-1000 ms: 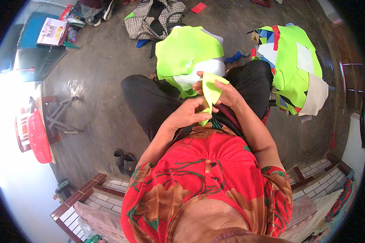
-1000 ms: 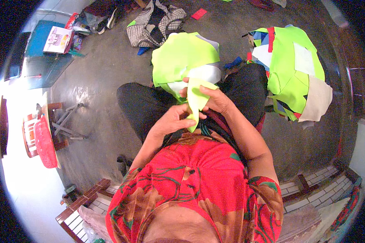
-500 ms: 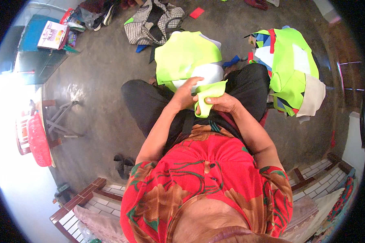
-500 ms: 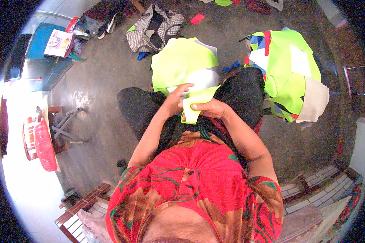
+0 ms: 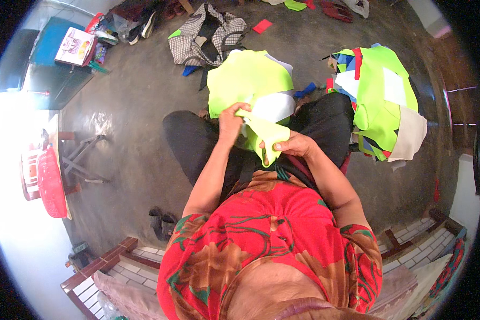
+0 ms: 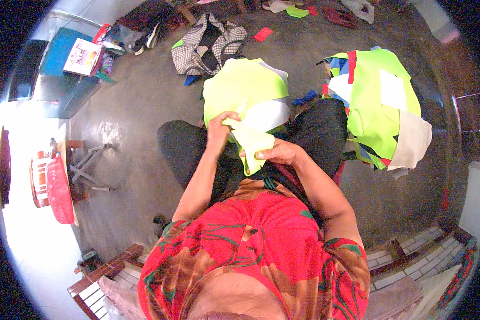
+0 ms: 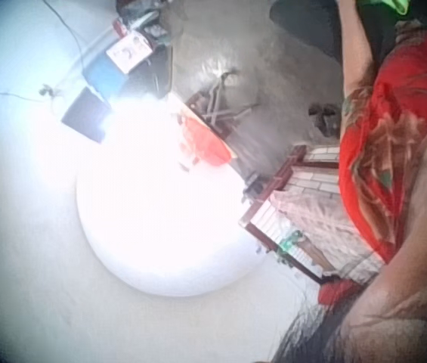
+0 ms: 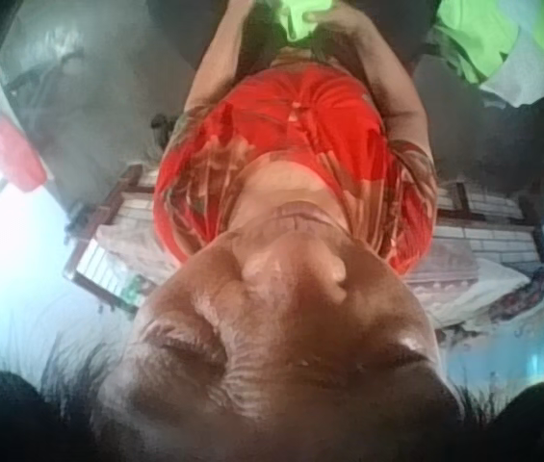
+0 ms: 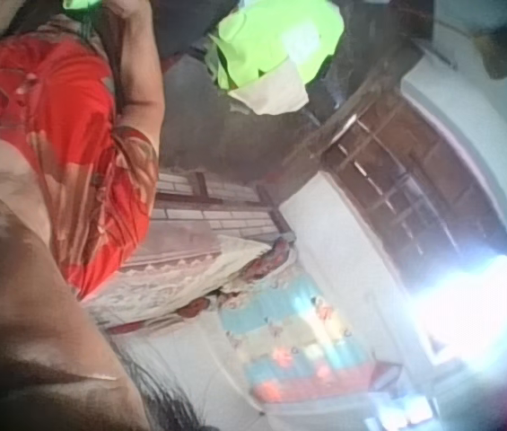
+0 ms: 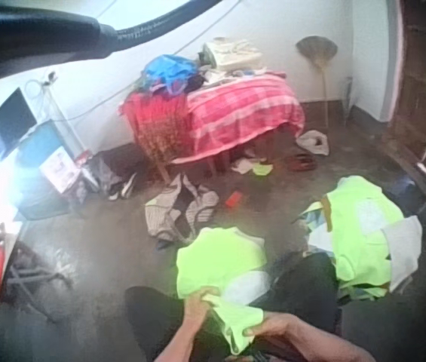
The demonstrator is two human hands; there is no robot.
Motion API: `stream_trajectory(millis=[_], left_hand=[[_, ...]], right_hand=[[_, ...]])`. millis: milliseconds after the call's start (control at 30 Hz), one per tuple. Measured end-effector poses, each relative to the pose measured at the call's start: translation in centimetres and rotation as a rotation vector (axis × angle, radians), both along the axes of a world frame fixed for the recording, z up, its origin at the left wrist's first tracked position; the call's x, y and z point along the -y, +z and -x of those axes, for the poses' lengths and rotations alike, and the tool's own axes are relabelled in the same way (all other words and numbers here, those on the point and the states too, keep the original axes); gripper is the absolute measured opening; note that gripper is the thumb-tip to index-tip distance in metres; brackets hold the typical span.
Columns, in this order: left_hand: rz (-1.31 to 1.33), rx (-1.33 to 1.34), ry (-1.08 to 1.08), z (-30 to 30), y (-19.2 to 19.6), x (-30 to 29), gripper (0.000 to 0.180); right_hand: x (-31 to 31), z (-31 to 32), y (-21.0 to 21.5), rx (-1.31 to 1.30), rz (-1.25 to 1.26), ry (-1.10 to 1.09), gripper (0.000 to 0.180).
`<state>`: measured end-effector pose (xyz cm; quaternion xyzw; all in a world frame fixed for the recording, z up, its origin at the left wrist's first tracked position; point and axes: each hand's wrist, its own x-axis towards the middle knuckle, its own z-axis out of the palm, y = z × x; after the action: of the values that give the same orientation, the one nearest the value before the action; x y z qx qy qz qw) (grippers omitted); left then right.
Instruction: The person sits on the floor and sorts through multiple pieces of neon green and white fabric. They pick up, unfold, and place the fabric pieces into separate piles on the floor.
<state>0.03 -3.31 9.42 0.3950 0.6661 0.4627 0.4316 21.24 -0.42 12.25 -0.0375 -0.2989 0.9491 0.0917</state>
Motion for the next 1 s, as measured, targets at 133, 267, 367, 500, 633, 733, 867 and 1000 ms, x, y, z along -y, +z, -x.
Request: stream_trajectory(millis=[133,267,367,500,633,733,867,1000], left_hand=[[-0.218,0.192,0.267,2.3,4.8,-0.8,0.014],[-0.216,0.246,0.206,4.2,10.1,-0.7,0.029],[-0.271,0.257,0.136,4.9,13.2,-0.5,0.027],[-0.357,0.089,0.170,5.7,17.1,-0.8,0.024],[-0.415,-0.084,0.160,6.4,21.4,-0.9,0.028],[-0.505,-0.163,0.182,7.4,23.8,-0.3,0.029],[-0.559,-0.252,0.321,9.3,26.2,2.0,0.032],[-0.575,-0.378,0.578,13.1,25.1,6.3,0.032]], right_hand=[[-0.3,0.3,0.3,-0.015,-0.105,-0.050,0.033],[-0.5,0.3,-0.4,0.051,-0.096,-0.180,0.033],[-0.7,0.5,-0.3,0.066,-0.096,-0.317,0.029],[-1.2,0.3,-1.4,0.093,-0.173,-0.299,0.024],[-0.9,0.6,-0.8,0.246,-0.252,-0.258,0.020],[-0.5,0.9,0.2,0.337,-0.317,-0.328,0.017],[-0.3,1.6,-0.3,0.479,-0.362,-0.565,0.014],[-0.9,1.5,-1.4,0.387,-0.339,-0.681,0.008]])
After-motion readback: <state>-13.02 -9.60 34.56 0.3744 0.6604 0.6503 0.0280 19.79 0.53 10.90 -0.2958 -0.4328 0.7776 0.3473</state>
